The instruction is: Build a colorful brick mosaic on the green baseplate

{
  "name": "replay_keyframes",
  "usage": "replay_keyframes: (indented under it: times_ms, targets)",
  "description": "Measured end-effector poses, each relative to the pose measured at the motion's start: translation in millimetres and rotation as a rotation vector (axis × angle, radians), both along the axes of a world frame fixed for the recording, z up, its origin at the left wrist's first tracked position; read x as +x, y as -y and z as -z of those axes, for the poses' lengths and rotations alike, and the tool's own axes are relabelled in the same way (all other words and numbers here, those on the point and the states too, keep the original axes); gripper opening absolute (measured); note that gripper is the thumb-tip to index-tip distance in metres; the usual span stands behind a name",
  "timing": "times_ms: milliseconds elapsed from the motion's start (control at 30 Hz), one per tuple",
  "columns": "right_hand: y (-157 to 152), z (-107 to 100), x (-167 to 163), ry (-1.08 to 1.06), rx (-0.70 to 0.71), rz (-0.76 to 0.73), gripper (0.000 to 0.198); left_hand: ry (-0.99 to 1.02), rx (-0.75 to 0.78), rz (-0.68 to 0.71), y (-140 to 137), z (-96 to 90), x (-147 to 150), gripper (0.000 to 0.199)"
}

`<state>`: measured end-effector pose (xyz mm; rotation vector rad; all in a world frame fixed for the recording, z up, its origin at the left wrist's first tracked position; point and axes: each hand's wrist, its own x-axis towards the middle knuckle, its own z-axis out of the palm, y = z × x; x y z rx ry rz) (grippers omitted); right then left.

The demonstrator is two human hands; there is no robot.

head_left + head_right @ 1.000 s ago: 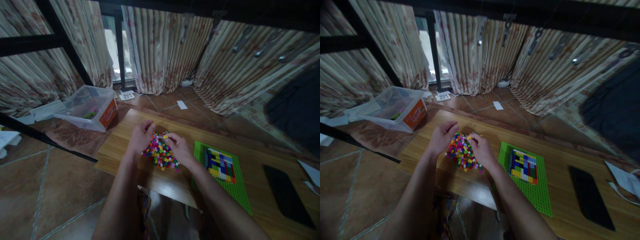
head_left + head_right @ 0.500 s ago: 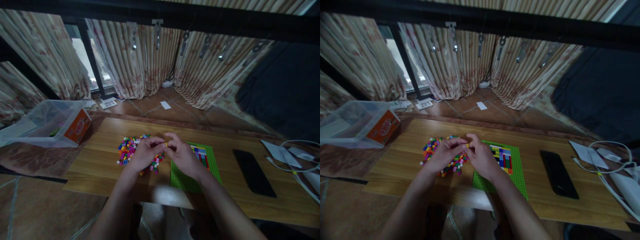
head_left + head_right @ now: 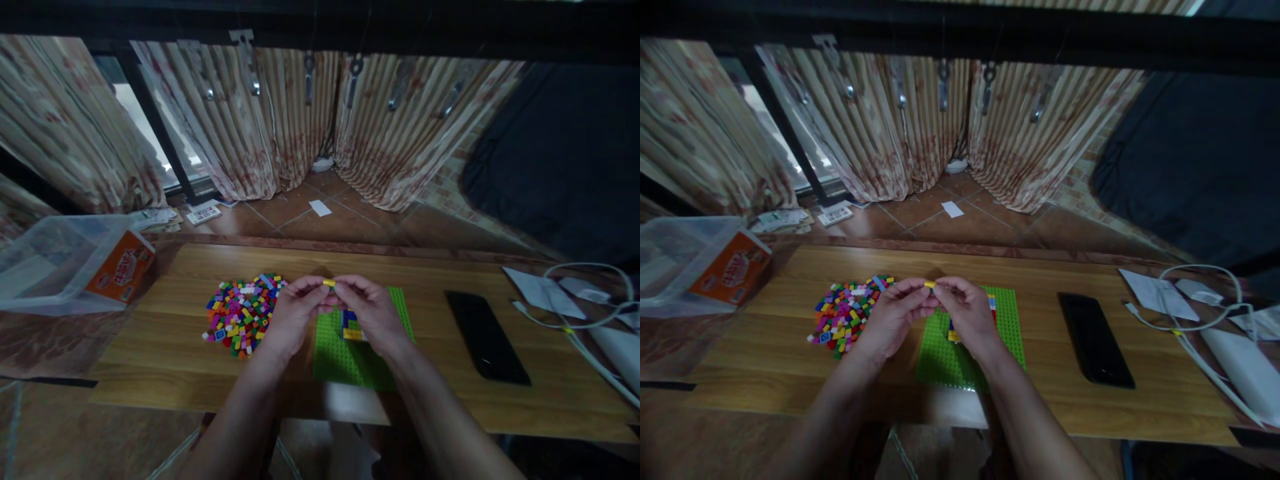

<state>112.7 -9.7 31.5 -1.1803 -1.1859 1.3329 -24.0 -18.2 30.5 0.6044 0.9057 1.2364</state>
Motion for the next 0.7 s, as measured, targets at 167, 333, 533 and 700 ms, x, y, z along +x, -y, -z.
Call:
replay_keyframes:
  times_ms: [167, 333, 533, 700]
  targets:
    - [-2.9, 2.3, 6.5, 0.022, 0.048, 0.088, 0.024, -0.09, 0.029, 0.047, -3.1, 2.1, 14.3, 0.03]
    - [-4.1, 3.2, 16.8, 0.195, 0.139, 0.041, 0.024, -0.303, 0.187, 0.09, -6.6, 5.4, 22.3, 0.025]
    - [-4.8, 1.6, 20.7, 0.217, 0.111, -0.011, 0.028, -0.384, 0.238, 0.157, -8.5, 9.3, 19.8, 0.03]
    - [-3.4, 2.3, 15.9, 0.041, 0.016, -0.055, 0.03, -0.328, 0.203, 0.179, -8.6, 4.4, 8.0, 0.027]
